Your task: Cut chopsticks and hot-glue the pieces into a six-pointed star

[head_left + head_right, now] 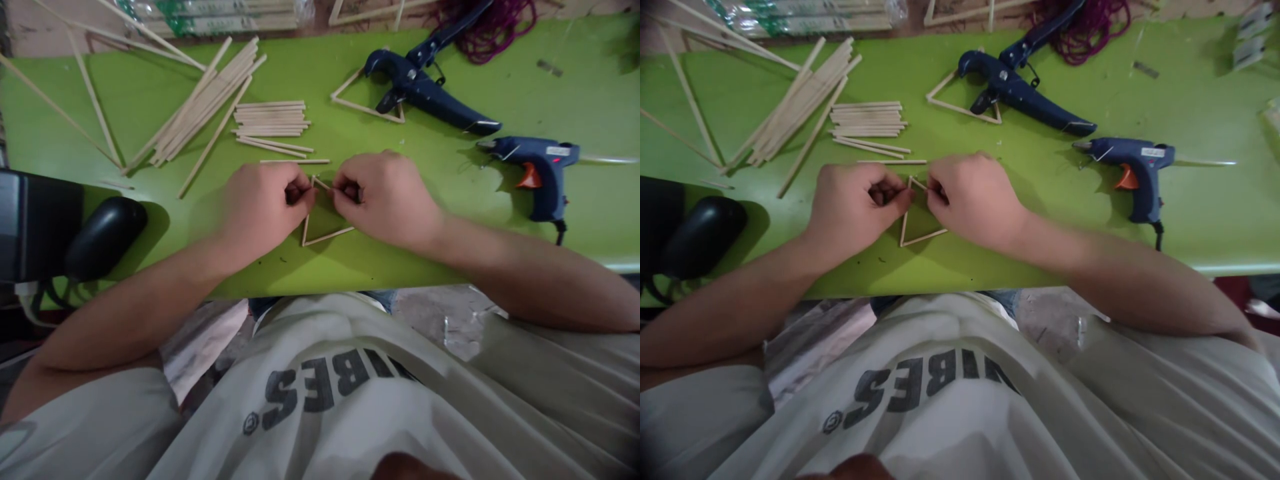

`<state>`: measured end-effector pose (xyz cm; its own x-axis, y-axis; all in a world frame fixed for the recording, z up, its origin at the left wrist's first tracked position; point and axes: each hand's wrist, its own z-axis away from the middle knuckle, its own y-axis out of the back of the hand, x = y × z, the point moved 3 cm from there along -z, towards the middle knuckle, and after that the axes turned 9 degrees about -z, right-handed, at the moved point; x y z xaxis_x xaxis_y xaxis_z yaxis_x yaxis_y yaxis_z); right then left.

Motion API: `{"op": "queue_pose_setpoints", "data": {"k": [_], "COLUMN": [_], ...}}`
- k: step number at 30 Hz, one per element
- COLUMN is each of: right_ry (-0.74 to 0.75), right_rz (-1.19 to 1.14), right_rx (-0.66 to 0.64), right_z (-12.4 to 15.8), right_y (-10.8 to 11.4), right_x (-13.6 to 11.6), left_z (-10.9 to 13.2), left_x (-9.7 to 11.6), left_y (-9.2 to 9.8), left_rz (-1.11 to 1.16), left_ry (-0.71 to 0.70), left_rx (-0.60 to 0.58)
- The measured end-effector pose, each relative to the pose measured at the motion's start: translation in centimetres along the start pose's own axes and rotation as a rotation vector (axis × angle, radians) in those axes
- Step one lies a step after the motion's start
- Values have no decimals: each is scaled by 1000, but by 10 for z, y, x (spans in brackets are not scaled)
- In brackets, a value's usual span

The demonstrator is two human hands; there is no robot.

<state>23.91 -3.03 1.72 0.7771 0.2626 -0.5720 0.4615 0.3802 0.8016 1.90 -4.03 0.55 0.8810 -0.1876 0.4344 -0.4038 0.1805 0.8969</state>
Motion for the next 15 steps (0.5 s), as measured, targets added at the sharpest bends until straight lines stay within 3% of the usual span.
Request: {"op": "queue_pose_setpoints", "data": {"k": [15], "right_ry": [57], "right_rz": [-23], "right_rx": [57], "right_z": [1], "right_y": [-3], "right_x": [6], "left_z": [-1], "left_x": [1], "left_y": [-2], "left_rz": [8], "left_ry": [17], "left_rx": [-9]}}
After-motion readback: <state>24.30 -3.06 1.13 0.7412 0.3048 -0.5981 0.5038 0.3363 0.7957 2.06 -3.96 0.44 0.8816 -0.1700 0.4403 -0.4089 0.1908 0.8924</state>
